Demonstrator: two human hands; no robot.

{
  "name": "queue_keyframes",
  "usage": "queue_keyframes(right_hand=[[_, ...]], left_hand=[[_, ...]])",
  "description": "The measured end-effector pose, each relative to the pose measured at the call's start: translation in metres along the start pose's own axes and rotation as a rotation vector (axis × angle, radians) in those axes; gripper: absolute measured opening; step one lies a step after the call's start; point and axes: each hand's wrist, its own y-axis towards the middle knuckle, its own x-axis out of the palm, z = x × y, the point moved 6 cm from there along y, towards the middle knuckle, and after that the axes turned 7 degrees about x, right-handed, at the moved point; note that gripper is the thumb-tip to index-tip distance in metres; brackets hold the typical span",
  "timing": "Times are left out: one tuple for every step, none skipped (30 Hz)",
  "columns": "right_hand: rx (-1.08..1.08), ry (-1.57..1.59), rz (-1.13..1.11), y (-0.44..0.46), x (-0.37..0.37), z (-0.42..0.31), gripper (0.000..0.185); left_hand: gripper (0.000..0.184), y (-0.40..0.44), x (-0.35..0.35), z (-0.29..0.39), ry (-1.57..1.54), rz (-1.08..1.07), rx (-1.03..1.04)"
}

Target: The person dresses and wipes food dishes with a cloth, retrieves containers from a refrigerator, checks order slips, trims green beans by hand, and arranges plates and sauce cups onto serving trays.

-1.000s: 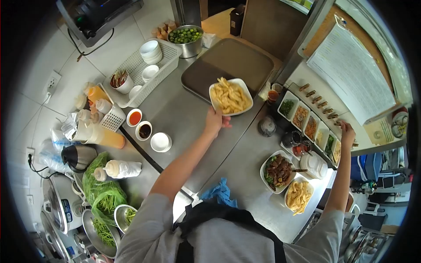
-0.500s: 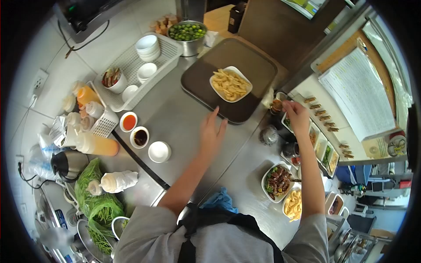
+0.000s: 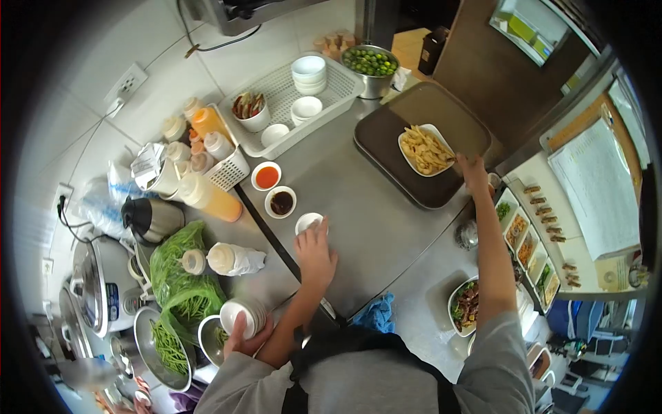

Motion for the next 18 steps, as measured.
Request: queue_keyframes(right_hand=[[-0.014,0.138,-0.137,-0.020,-0.018,-0.011,0.045],[-0.030,0.270,-0.281,-0.055,-0.057,-0.042,0.042],[-0.032,0.438,-0.402,-0.101,-0.096,-0.079,0.025],[-0.125,0.538,-0.635,-0.144,-0.100,-0.088,0.019],[-0.189,0.352,-0.869,-0.198,-0.087,-0.070,0.020],[-0.198,0.366,-1.218,-0.258,-0.102,-0.084,0.022],[-0.363,0.356,-1.368,-0.301,-0.133,-0.106,0.027],[-0.512,0.361,-1.338,-0.338,-0.141,-0.098,0.030],[-0.656,0.369,-1.295,-0.364,-0.143,-0.087,0.033],[-0.604,0.328,-1.252,-0.368,-0.141,-0.077,0.033],[-0.552,0.287,-1.206,-0.367,-0.141,-0.066,0.033],[-0.503,0.248,-1.158,-0.361,-0.142,-0.059,0.034],[-0.415,0.248,-1.126,-0.346,-0.142,-0.050,0.028],[-0.378,0.171,-1.118,-0.338,-0.140,-0.038,0.026],[-0.341,0.092,-1.110,-0.331,-0.139,-0.028,0.024],[-0.371,-0.023,-1.095,-0.326,-0.138,-0.023,0.025],[-0.406,-0.140,-1.078,-0.318,-0.137,-0.020,0.026],[-0.397,-0.224,-1.069,-0.306,-0.132,-0.009,0.028]], left_hand=[[0.087,-0.002,0.000,0.005,0.007,0.000,0.008],[0.087,-0.003,0.002,0.007,-0.003,0.010,0.024],[0.087,-0.005,0.006,0.008,-0.010,0.015,0.033],[0.087,-0.006,0.008,0.009,-0.013,0.020,0.042],[0.084,-0.005,0.004,0.016,0.010,0.061,0.069],[0.081,-0.003,0.004,0.020,-0.034,0.086,0.075],[0.078,-0.002,0.006,0.024,-0.079,0.107,0.085],[0.075,-0.002,0.008,0.028,-0.125,0.129,0.104],[0.071,-0.001,0.005,0.033,-0.183,0.139,0.100],[0.067,0.000,0.000,0.040,-0.243,0.147,0.100],[0.063,-0.002,-0.007,0.048,-0.302,0.157,0.102],[0.059,-0.005,-0.018,0.062,-0.333,0.165,0.141],[0.056,-0.008,-0.032,0.076,-0.362,0.172,0.184],[0.052,-0.012,-0.039,0.087,-0.391,0.175,0.228],[0.047,-0.019,-0.032,0.102,-0.481,0.073,0.318],[0.041,-0.027,-0.026,0.117,-0.569,-0.027,0.405],[0.042,-0.035,-0.018,0.129,-0.566,-0.262,0.394],[0.043,-0.044,-0.017,0.143,-0.559,-0.494,0.377]])
